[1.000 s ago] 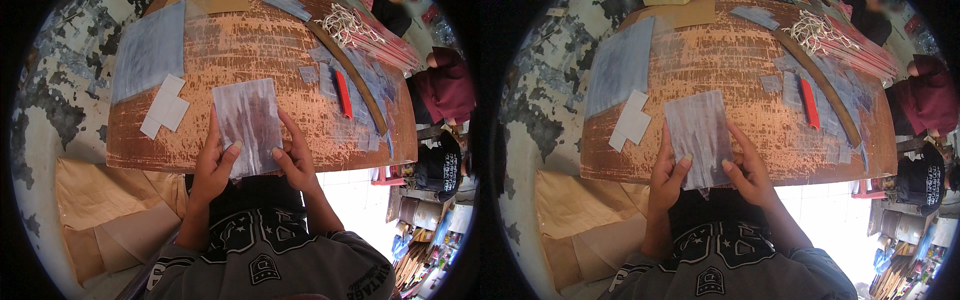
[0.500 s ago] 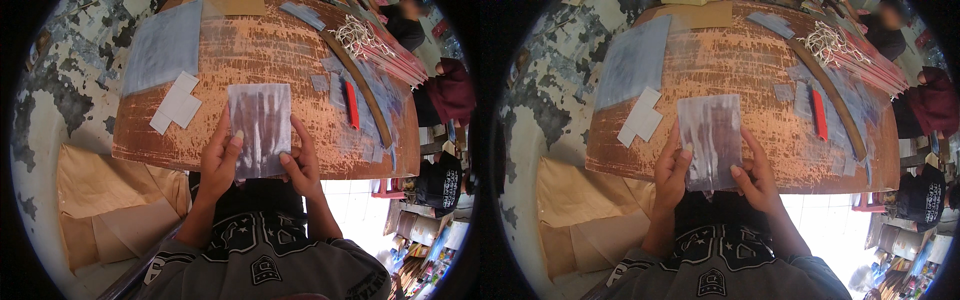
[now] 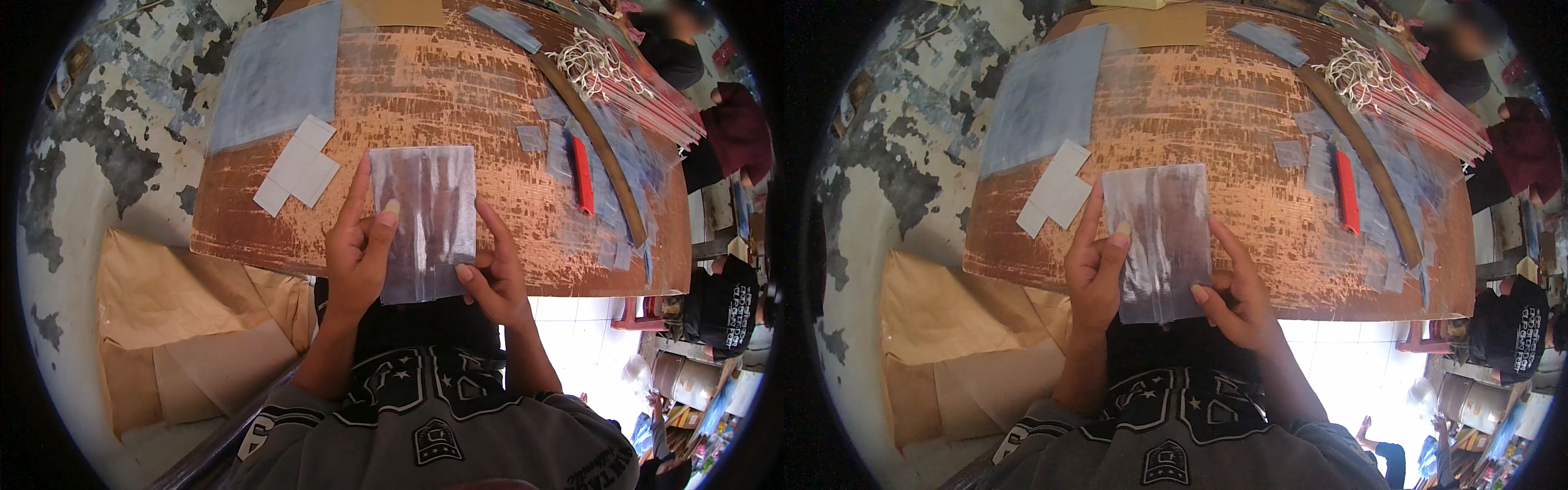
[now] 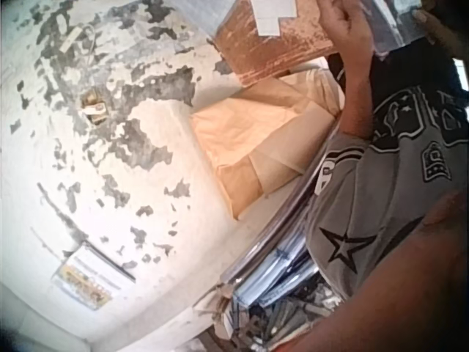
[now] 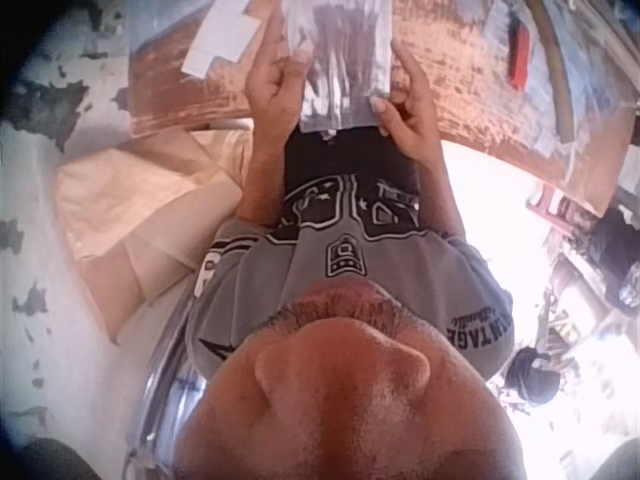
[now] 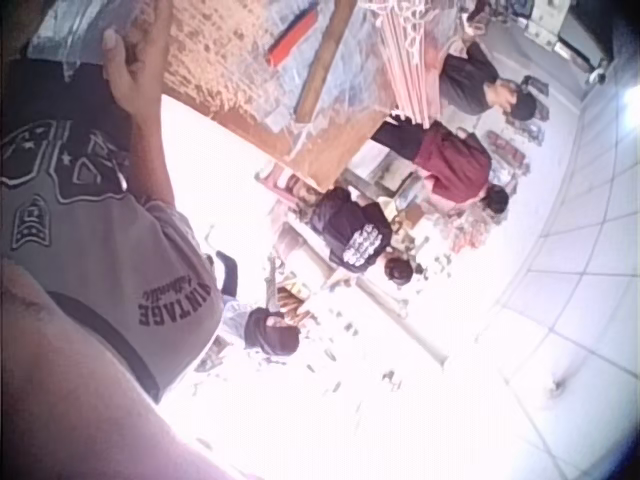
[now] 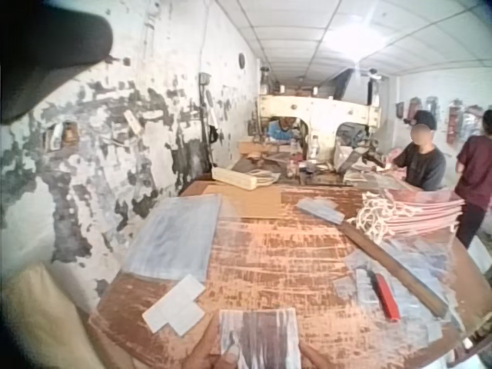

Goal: The person trims the edge of a thin plastic sheet using a utility knife while holding it on a workbench.

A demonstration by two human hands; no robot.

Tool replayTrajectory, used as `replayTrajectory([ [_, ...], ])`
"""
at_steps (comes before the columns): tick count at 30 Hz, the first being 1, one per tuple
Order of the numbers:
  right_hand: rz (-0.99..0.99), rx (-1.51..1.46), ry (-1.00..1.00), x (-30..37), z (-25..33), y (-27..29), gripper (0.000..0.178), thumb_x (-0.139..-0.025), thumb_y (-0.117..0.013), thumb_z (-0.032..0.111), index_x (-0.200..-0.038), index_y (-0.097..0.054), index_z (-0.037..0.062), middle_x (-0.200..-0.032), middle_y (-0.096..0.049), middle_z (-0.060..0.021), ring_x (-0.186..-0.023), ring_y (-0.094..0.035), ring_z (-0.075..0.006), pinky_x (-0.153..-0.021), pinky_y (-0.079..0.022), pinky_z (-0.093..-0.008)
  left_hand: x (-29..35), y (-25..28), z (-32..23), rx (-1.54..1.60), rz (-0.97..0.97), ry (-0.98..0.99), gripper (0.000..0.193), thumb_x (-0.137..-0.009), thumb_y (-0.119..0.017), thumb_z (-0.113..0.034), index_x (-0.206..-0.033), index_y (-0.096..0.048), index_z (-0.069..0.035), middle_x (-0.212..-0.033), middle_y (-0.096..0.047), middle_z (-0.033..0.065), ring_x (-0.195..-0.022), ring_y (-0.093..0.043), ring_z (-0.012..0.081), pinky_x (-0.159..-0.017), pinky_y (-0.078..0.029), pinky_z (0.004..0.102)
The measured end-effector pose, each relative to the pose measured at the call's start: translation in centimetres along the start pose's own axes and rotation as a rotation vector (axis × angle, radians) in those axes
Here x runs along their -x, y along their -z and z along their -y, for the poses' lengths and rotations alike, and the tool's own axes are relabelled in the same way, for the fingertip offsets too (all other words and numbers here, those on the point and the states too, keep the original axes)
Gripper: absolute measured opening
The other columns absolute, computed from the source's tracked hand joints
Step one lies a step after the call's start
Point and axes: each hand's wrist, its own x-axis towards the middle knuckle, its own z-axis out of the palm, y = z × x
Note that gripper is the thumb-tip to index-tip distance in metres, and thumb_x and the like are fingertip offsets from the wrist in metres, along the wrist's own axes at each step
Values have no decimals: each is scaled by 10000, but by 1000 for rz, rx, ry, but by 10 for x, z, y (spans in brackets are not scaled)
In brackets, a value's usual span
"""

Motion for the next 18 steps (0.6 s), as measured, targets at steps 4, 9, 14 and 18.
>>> replayTrajectory([
  [4, -15, -20, -33, 1, 5, -2, 841, -1019, -587, -4, -1676, -69, 77, -832, -699, -62, -620, -558, -73, -590, -436, -226, -1, -4, -1, -21, -22, -10, 626, -1082, -556, -111, -1643, -295, -16, -906, -663, -43, -649, -410, -28, -575, -319, 145],
  [9, 56, 5, 6, 1, 4, 2, 874, -1009, -594, -22, -1679, -40, 73, -881, -728, -77, -662, -590, -73, -627, -441, -220, 0, 2, 1, -82, -9, 8, 629, -1074, -566, -104, -1642, -306, -25, -887, -667, -28, -636, -418, -27, -560, -298, 142],
  [14, 30, 56, 16, 1, 3, 3, 879, -991, -639, -2, -1676, -92, 58, -847, -708, -35, -669, -584, -58, -631, -430, -214, -3, -2, 0, -59, -60, 1, 623, -1058, -591, -96, -1623, -339, -19, -878, -702, -5, -675, -456, -22, -591, -320, 159],
  [18, 98, 100, -10, 2, -3, 8, 882, -975, -674, 12, -1671, -132, 45, -861, -722, -38, -700, -603, -54, -641, -437, -213, -10, -1, -7, 9, -97, -16, 585, -1031, -597, -45, -1574, -387, 15, -1040, -753, 99, -890, -625, 50, -828, -447, 187],
])
